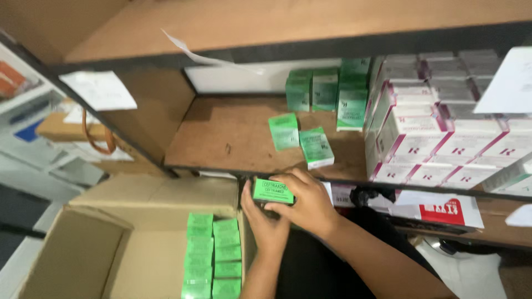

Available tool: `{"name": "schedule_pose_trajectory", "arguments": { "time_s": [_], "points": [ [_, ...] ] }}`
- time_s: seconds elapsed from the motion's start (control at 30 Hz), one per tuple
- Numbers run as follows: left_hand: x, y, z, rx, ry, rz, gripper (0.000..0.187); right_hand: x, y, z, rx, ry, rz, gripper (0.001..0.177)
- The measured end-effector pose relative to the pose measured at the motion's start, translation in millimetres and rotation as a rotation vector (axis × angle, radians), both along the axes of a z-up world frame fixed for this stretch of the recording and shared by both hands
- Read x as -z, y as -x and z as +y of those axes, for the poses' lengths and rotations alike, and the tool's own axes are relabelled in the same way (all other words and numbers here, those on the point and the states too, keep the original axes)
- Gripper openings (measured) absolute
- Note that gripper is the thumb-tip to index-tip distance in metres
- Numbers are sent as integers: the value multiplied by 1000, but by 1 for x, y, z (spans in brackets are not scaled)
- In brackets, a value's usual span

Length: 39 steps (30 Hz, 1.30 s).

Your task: The person repeatedly picks up small green boxes from a shelf and places them into a large cardboard box on the floor. The person handles the boxes one at a time, arranging them in neat rows inside the larger box.

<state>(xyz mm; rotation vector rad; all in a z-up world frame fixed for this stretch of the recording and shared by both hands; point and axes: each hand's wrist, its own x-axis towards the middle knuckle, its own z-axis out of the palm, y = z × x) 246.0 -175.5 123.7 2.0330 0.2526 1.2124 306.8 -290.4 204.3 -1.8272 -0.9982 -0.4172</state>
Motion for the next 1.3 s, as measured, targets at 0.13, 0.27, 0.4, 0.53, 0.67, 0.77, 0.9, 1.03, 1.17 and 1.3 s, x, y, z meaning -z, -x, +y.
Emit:
{"name": "schedule_pose_trajectory", "arguments": {
  "time_s": [0.13,0.27,0.4,0.53,0.67,0.77,0.9,1.03,1.17,1.3],
  "points": [
    [-11,30,14,83,-2,127,93,13,18,-12,-208,-53,156,65],
    [-8,65,16,150,65,221,87,26,17,-22,-358,14,458,55],
    [4,82,14,194,209,289,85,35,22,-21,-304,177,432,53],
    [13,78,17,156,68,276,83,30,29,-20,-235,228,325,50],
    [20,72,20,136,34,250,82,30,36,-15,-161,213,84,48],
    [26,73,17,123,49,246,82,35,42,-14,-122,270,14,46],
    [25,74,19,148,35,266,84,37,42,-16,-136,253,20,45],
    [25,73,21,154,51,307,86,36,39,-19,-201,139,100,43],
    [27,74,21,155,58,276,90,33,35,-19,-234,169,201,41],
    [28,74,21,173,96,257,89,33,35,-19,-238,188,230,41]
  ]
}}
